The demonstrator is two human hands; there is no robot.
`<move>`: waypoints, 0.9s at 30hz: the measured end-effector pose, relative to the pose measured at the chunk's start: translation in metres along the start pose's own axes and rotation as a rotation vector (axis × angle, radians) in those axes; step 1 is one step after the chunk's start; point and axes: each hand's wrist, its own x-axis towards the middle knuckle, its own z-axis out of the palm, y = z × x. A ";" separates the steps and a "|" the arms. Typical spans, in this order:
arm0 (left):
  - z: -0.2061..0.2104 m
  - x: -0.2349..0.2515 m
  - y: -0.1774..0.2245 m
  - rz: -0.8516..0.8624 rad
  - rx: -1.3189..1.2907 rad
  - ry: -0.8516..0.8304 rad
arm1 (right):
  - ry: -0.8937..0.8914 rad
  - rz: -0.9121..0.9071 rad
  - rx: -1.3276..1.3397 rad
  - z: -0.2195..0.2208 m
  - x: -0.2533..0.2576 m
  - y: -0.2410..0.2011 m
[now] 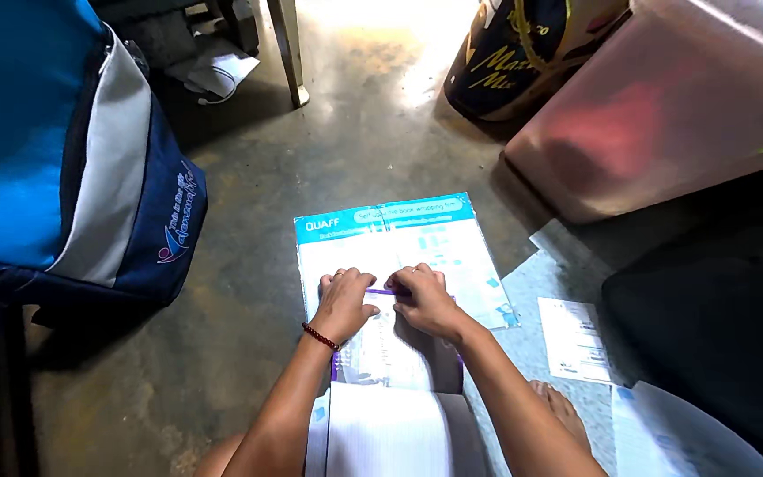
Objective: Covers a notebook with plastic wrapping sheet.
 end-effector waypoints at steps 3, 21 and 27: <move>-0.001 -0.002 -0.004 0.029 -0.179 0.087 | 0.011 -0.035 0.120 -0.005 -0.002 0.002; -0.008 -0.009 0.004 0.128 -0.255 0.089 | 0.629 -0.449 0.025 0.028 -0.018 0.010; -0.005 -0.007 0.004 0.064 -0.321 0.099 | 0.980 -0.577 -0.206 0.061 -0.017 0.013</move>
